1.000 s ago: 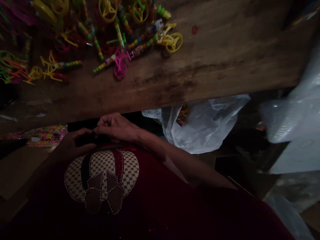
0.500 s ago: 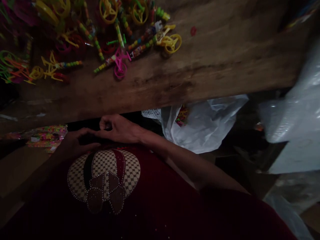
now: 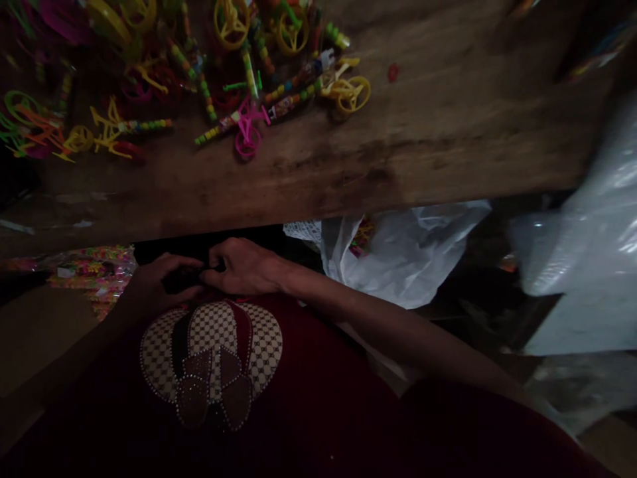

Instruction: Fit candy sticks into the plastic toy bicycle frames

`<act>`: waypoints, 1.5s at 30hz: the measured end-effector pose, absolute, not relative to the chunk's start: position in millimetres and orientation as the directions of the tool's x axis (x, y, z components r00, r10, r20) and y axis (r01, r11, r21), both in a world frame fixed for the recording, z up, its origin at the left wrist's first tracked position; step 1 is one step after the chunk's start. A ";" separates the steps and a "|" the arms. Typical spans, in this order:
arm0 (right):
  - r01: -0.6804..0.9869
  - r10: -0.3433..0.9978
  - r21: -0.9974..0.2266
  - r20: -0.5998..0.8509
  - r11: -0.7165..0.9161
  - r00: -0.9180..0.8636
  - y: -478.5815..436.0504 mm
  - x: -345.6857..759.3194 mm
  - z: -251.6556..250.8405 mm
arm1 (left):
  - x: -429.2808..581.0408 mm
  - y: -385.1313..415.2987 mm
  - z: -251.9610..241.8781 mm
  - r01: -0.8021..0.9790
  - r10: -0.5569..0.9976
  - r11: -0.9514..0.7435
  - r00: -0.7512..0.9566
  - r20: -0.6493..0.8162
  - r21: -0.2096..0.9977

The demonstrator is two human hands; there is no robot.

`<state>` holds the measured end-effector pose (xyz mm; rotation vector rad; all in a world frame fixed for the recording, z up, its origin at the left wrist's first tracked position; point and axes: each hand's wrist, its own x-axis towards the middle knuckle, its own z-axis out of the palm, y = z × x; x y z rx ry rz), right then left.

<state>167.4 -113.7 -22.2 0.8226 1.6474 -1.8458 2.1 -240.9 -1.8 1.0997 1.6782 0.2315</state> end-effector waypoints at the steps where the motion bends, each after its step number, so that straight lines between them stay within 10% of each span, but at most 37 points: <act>1: 0.722 -0.009 -0.671 -0.732 -0.166 -0.682 -114.4 169.1 -23.8 | 1.9 -242.3 -2.7 0.571 0.778 0.512 0.008 -0.629 0.641; 11: 0.591 -0.106 -0.540 -0.678 -0.599 -0.727 -114.5 172.9 -31.3 | 1.5 -253.0 -12.4 0.717 0.960 0.112 0.101 -0.262 0.688; 19: 0.404 0.113 -0.495 -0.729 -0.769 -0.675 -132.1 163.5 -44.0 | -4.5 -255.6 -10.4 0.548 0.853 0.445 -0.018 -0.521 0.708; 33: 0.345 0.138 -0.618 -0.598 -0.706 -0.789 -133.3 179.7 -40.7 | 3.7 -263.1 -5.7 0.648 0.935 0.292 -0.038 -0.352 0.704; 45: 0.551 0.012 -0.690 -0.629 -0.470 -0.777 -124.5 173.7 -37.0 | 2.3 -251.4 -7.4 0.547 0.816 0.494 -0.025 -0.577 0.676</act>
